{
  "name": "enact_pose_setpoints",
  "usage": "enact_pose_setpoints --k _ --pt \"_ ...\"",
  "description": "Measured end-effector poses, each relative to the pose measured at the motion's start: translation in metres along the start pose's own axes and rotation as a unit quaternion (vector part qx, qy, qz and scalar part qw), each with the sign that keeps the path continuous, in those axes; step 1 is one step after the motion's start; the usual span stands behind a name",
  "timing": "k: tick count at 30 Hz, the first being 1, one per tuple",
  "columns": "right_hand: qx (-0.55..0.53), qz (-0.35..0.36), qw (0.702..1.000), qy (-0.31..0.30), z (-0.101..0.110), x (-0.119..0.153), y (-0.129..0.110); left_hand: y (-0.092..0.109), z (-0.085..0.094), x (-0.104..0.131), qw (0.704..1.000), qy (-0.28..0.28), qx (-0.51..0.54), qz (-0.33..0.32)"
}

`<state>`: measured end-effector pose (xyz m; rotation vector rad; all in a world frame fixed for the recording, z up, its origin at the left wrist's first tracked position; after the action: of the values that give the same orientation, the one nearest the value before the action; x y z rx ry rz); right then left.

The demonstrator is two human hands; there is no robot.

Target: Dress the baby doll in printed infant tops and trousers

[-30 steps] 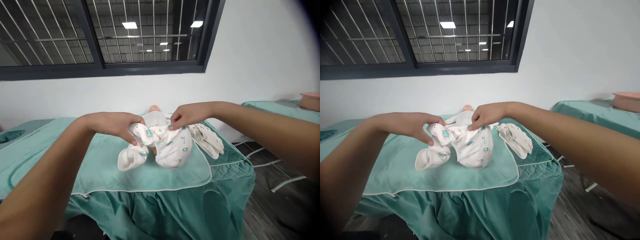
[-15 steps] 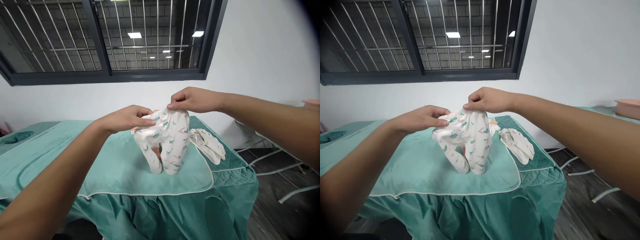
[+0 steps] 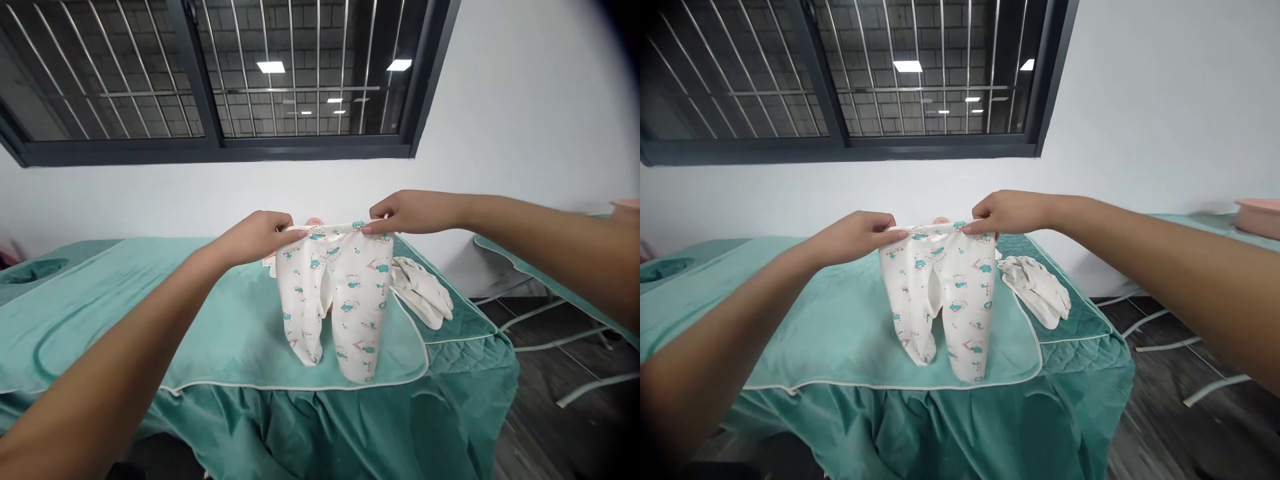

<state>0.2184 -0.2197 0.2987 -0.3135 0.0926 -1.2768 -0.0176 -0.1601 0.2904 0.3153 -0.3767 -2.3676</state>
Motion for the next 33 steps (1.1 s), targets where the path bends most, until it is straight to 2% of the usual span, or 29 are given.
enact_pose_setpoints --k 2,3,5,7,9,12,14,16,18,19,23,24,26,28,30,31,32,33 --pt "-0.072 -0.005 0.997 -0.02 -0.009 -0.002 0.002 -0.001 -0.002 -0.001 0.999 0.025 0.042 -0.001" --pt "-0.111 0.006 0.994 -0.008 -0.01 -0.003 -0.001 0.0 -0.001 -0.002 0.996 0.052 0.072 -0.006" --pt "-0.191 0.041 0.979 0.049 -0.008 -0.004 -0.013 0.003 0.002 -0.004 0.982 0.117 0.149 -0.021" --pt "-0.26 0.077 0.957 0.106 -0.007 -0.008 -0.028 0.01 0.003 -0.006 0.955 0.167 0.242 -0.044" --pt "-0.301 0.105 0.938 0.133 -0.01 -0.016 -0.044 0.021 0.0 -0.009 0.926 0.174 0.325 -0.08" --pt "-0.311 0.12 0.928 0.166 -0.017 -0.033 -0.059 0.038 -0.006 -0.013 0.894 0.141 0.405 -0.13" --pt "-0.307 0.115 0.924 0.2 -0.02 -0.042 -0.061 0.037 -0.01 -0.014 0.879 0.153 0.429 -0.142" --pt "-0.319 0.119 0.912 0.227 -0.022 -0.049 -0.059 0.025 -0.016 -0.014 0.868 0.193 0.435 -0.144" --pt "-0.364 0.145 0.888 0.24 -0.022 -0.053 -0.058 0.01 -0.03 -0.015 0.864 0.215 0.433 -0.138" --pt "-0.394 0.163 0.871 0.243 -0.02 -0.054 -0.057 0.004 -0.042 -0.017 0.867 0.204 0.435 -0.13" --pt "-0.472 0.198 0.815 0.274 -0.009 -0.061 -0.039 -0.006 -0.106 -0.02 0.88 0.032 0.469 -0.065" --pt "-0.481 0.19 0.807 0.285 -0.009 -0.065 -0.029 -0.009 -0.116 -0.018 0.883 0.018 0.467 -0.045" --pt "-0.501 0.156 0.799 0.295 -0.019 -0.076 -0.006 -0.02 -0.119 -0.011 0.896 0.068 0.439 -0.006" --pt "-0.525 0.097 0.8 0.273 -0.047 -0.089 0.015 -0.033 -0.109 -0.003 0.902 0.159 0.4 0.015" --pt "-0.536 0.01 0.822 0.192 -0.092 -0.1 0.025 -0.045 -0.099 0.003 0.895 0.22 0.388 0.019" --pt "-0.519 -0.02 0.847 0.112 -0.119 -0.104 0.021 -0.052 -0.096 0.004 0.889 0.239 0.389 0.023" --pt "-0.486 -0.031 0.873 0.001 -0.147 -0.107 0.012 -0.06 -0.095 0.005 0.885 0.254 0.388 0.036" --pt "-0.438 -0.006 0.889 -0.132 -0.174 -0.107 -0.004 -0.07 -0.096 0.006 0.885 0.265 0.379 0.059"
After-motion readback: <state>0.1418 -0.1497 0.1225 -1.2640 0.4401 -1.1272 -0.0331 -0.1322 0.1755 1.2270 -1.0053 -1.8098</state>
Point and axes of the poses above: each hand's wrist, its own x-axis away from the middle knuckle, its own z-axis out of the back of the hand, y = z × x, the point moved 7 cm from there along -x, towards the middle knuckle, and after that the axes turned 12 degrees about -y, right-handed, at the moved point
